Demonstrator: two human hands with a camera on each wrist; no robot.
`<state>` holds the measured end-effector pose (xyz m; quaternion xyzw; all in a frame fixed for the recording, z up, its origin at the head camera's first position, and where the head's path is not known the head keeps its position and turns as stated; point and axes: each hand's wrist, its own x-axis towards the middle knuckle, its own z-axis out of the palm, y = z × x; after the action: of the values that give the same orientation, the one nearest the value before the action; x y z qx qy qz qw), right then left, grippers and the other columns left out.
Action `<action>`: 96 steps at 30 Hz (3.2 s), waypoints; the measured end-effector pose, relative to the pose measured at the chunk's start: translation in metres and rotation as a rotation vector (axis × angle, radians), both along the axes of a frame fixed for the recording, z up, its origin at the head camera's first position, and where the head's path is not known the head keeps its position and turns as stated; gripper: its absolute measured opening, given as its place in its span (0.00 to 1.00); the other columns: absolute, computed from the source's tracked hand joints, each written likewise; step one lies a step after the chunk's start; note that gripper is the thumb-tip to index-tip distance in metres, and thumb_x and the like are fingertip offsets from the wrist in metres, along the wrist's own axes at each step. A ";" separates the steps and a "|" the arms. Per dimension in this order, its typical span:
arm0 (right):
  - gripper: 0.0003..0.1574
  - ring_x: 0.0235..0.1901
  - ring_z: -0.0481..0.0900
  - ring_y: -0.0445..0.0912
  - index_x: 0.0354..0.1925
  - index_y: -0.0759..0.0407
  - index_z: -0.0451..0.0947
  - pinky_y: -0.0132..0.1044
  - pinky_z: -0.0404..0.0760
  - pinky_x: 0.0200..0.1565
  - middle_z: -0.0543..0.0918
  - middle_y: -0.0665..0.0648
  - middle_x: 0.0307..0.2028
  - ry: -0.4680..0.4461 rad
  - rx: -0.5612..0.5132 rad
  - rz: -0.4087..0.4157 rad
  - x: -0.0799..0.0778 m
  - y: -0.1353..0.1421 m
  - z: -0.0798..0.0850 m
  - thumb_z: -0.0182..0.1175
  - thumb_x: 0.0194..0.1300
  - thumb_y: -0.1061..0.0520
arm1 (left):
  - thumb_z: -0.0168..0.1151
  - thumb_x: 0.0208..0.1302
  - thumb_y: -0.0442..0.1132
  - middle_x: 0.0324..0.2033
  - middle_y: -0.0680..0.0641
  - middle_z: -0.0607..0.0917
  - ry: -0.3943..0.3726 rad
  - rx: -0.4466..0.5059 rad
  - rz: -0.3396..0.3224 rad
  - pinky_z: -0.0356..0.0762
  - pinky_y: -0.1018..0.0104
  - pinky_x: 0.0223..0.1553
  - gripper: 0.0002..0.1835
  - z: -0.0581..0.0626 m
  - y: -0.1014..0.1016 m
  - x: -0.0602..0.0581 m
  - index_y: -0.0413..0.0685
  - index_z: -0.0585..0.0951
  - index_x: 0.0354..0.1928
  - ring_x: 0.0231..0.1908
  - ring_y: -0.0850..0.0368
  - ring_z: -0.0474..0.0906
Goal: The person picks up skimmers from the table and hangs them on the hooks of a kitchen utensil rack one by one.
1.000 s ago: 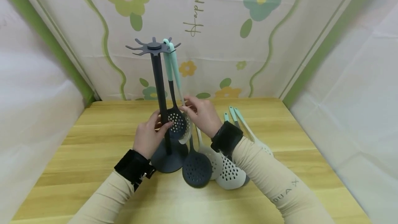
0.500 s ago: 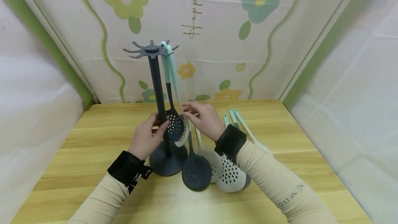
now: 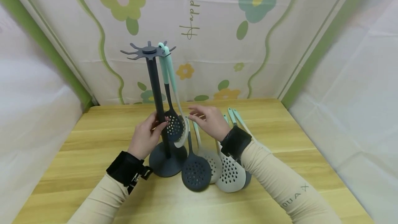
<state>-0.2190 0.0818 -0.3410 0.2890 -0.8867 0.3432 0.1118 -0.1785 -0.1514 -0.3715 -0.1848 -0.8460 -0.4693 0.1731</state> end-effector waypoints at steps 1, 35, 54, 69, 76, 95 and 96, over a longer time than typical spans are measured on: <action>0.21 0.43 0.87 0.48 0.58 0.58 0.79 0.37 0.86 0.43 0.89 0.57 0.46 0.004 0.008 -0.010 -0.001 0.002 -0.001 0.62 0.70 0.53 | 0.57 0.71 0.32 0.47 0.36 0.86 0.008 0.001 0.001 0.82 0.46 0.47 0.16 0.000 0.000 0.000 0.35 0.74 0.58 0.51 0.37 0.84; 0.24 0.47 0.85 0.58 0.59 0.61 0.78 0.52 0.84 0.47 0.87 0.62 0.48 -0.022 0.201 -0.239 -0.019 0.072 -0.030 0.62 0.69 0.51 | 0.59 0.70 0.33 0.45 0.36 0.87 0.061 -0.012 0.050 0.83 0.47 0.43 0.18 -0.003 0.003 0.002 0.35 0.75 0.59 0.48 0.36 0.85; 0.26 0.51 0.84 0.59 0.62 0.62 0.75 0.54 0.82 0.50 0.86 0.64 0.51 -0.086 0.270 -0.323 -0.030 0.107 -0.042 0.61 0.70 0.52 | 0.59 0.70 0.32 0.46 0.35 0.87 0.060 0.003 0.049 0.83 0.47 0.44 0.19 -0.004 0.004 0.001 0.35 0.75 0.60 0.48 0.35 0.85; 0.25 0.52 0.83 0.61 0.59 0.65 0.76 0.54 0.81 0.52 0.85 0.67 0.52 -0.168 0.375 -0.434 -0.032 0.127 -0.052 0.62 0.69 0.53 | 0.60 0.69 0.32 0.46 0.35 0.87 0.055 0.000 0.057 0.83 0.47 0.42 0.18 -0.005 0.004 0.002 0.35 0.75 0.59 0.48 0.35 0.85; 0.26 0.54 0.81 0.63 0.60 0.67 0.75 0.55 0.79 0.54 0.83 0.68 0.54 -0.235 0.419 -0.478 -0.034 0.137 -0.055 0.61 0.70 0.53 | 0.59 0.70 0.32 0.46 0.35 0.87 0.055 0.002 0.057 0.83 0.47 0.43 0.19 -0.005 0.004 0.002 0.35 0.75 0.61 0.48 0.36 0.85; 0.30 0.37 0.82 0.56 0.55 0.74 0.76 0.49 0.81 0.42 0.85 0.71 0.45 -0.369 0.526 -0.505 -0.040 0.167 -0.077 0.68 0.62 0.55 | 0.59 0.70 0.33 0.46 0.35 0.87 0.056 0.006 0.055 0.83 0.48 0.43 0.18 -0.005 0.004 0.002 0.36 0.75 0.60 0.49 0.36 0.85; 0.30 0.37 0.82 0.56 0.54 0.74 0.76 0.49 0.81 0.42 0.85 0.71 0.44 -0.367 0.537 -0.505 -0.041 0.169 -0.079 0.68 0.61 0.54 | 0.59 0.70 0.33 0.46 0.35 0.87 0.057 0.005 0.052 0.83 0.48 0.43 0.18 -0.004 0.004 0.002 0.36 0.75 0.60 0.49 0.36 0.85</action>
<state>-0.2603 0.2509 -0.4205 0.0154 -0.9930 0.1074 -0.0468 -0.1767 -0.1474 -0.3759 -0.1756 -0.8441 -0.4612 0.2096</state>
